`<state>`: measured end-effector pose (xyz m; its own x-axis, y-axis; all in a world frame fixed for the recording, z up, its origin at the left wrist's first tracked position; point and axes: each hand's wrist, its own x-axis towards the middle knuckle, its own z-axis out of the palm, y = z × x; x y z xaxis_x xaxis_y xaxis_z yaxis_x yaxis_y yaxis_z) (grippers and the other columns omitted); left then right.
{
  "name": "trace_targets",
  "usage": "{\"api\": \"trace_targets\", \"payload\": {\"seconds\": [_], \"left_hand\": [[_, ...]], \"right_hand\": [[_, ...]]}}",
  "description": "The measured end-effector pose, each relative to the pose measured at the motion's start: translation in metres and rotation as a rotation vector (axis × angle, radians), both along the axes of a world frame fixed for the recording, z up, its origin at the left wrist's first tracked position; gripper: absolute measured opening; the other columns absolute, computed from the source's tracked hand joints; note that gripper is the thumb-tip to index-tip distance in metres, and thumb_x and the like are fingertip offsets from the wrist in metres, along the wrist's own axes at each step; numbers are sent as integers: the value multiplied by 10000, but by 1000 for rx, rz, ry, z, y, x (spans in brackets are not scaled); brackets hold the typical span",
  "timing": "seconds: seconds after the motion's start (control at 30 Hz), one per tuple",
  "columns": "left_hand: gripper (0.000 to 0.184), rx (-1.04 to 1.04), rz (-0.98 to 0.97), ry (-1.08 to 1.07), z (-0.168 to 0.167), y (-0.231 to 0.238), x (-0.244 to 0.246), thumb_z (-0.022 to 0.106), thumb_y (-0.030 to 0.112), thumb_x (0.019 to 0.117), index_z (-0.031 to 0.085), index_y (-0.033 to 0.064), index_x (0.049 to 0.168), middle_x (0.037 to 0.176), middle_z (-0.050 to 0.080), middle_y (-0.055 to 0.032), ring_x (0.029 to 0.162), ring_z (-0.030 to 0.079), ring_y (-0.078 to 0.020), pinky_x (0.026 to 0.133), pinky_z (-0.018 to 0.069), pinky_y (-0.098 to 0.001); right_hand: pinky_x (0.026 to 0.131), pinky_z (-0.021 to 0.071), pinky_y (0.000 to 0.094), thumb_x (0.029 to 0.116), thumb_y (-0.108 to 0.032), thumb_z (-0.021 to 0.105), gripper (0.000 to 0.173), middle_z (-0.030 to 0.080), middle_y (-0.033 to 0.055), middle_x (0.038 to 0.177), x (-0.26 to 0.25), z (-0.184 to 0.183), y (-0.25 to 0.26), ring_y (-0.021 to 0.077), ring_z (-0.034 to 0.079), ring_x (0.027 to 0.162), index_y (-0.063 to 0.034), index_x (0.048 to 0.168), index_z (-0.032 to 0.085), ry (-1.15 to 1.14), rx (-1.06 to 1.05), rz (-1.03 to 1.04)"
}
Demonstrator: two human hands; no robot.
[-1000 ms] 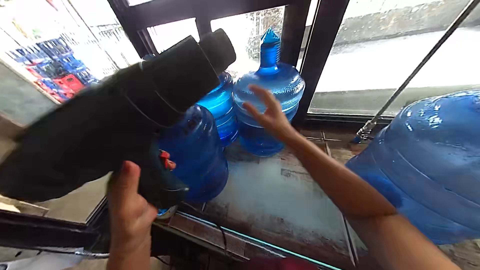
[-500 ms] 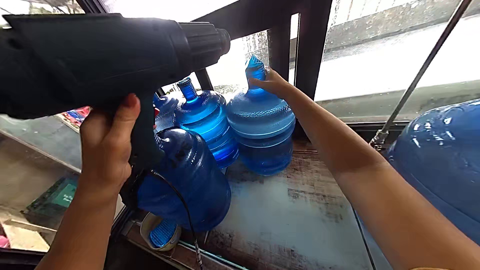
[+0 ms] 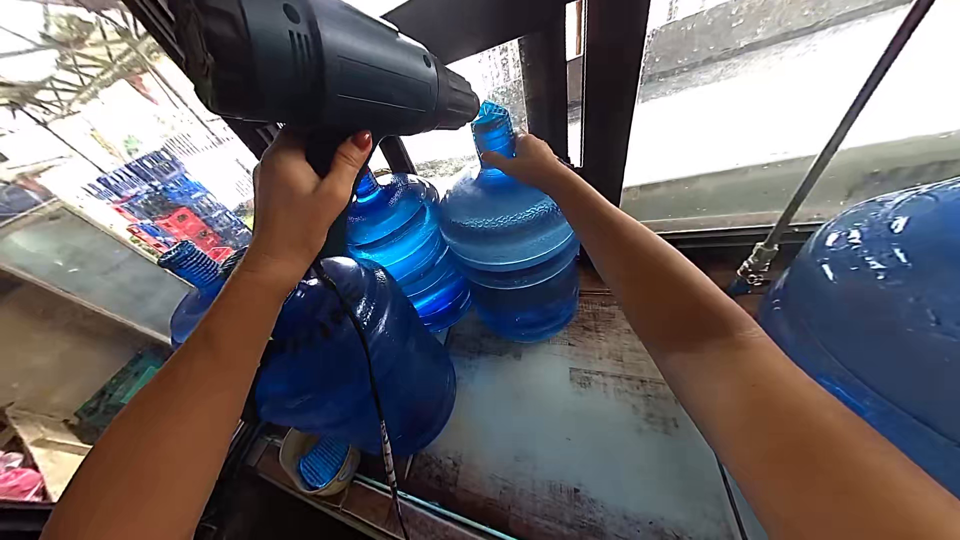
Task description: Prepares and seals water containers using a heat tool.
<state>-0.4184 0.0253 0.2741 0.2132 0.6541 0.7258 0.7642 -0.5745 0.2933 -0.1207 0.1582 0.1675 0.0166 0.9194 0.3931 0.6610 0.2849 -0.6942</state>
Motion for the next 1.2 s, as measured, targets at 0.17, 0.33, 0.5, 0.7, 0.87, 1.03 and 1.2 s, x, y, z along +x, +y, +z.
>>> {"api": "trace_targets", "payload": {"seconds": [0.17, 0.33, 0.5, 0.7, 0.87, 1.03, 1.2], "left_hand": [[583, 9, 15, 30, 1, 3, 5, 586, 545, 985, 623, 33, 1260, 1141, 692, -135, 1065, 671, -144, 976, 522, -409], [609, 8, 45, 56, 0, -1, 3, 581, 557, 983, 616, 16, 1261, 1134, 687, -164, 1056, 672, -189, 963, 514, -447], [610, 26, 52, 86, -2, -9, 2, 570, 538, 994, 611, -6, 1266, 1130, 683, -193, 1051, 670, -224, 953, 506, -471], [634, -5, 88, 114, 3, -4, 11, 562, 566, 986, 610, 0, 1267, 1147, 681, -213, 1087, 668, -306, 953, 488, -563], [628, -38, 131, 151, 20, 16, 31, 562, 548, 996, 597, -16, 1270, 1142, 674, -255, 1104, 653, -401, 944, 460, -650], [596, -125, 129, 175, 42, 41, 50, 564, 508, 1016, 606, -24, 1281, 1205, 660, -262, 1172, 635, -376, 1020, 442, -616], [585, -151, 95, 195, 55, 28, 49, 580, 522, 1000, 622, 3, 1267, 1183, 671, -226, 1136, 652, -319, 1008, 466, -582]], "right_hand": [[1105, 297, 694, 1000, -514, 581, 670, 627, 280, 1290, -2, 2, -8, 439, 556, 1282, 43, 1370, 539, -63, -29, -29], [1131, 244, 706, 1010, -536, 548, 703, 600, 281, 1346, -3, 3, -10, 437, 524, 1328, 38, 1413, 508, -128, -73, -51], [1149, 188, 717, 1022, -542, 516, 727, 576, 289, 1381, -7, 5, -19, 442, 495, 1359, 42, 1452, 469, -186, -97, -87], [1151, 186, 722, 1035, -554, 475, 749, 560, 310, 1393, -11, 2, -24, 465, 488, 1362, 62, 1459, 450, -224, -83, -120], [1160, 187, 708, 1040, -552, 463, 748, 589, 311, 1351, -10, -1, -23, 464, 521, 1329, 77, 1444, 458, -219, -64, -122], [1166, 195, 694, 1037, -541, 478, 726, 606, 294, 1337, -10, -2, -24, 448, 537, 1317, 66, 1435, 474, -191, -42, -108], [1157, 227, 679, 1004, -514, 551, 712, 600, 297, 1335, -9, -7, -20, 451, 532, 1313, 73, 1402, 497, -184, -3, -117]]}}
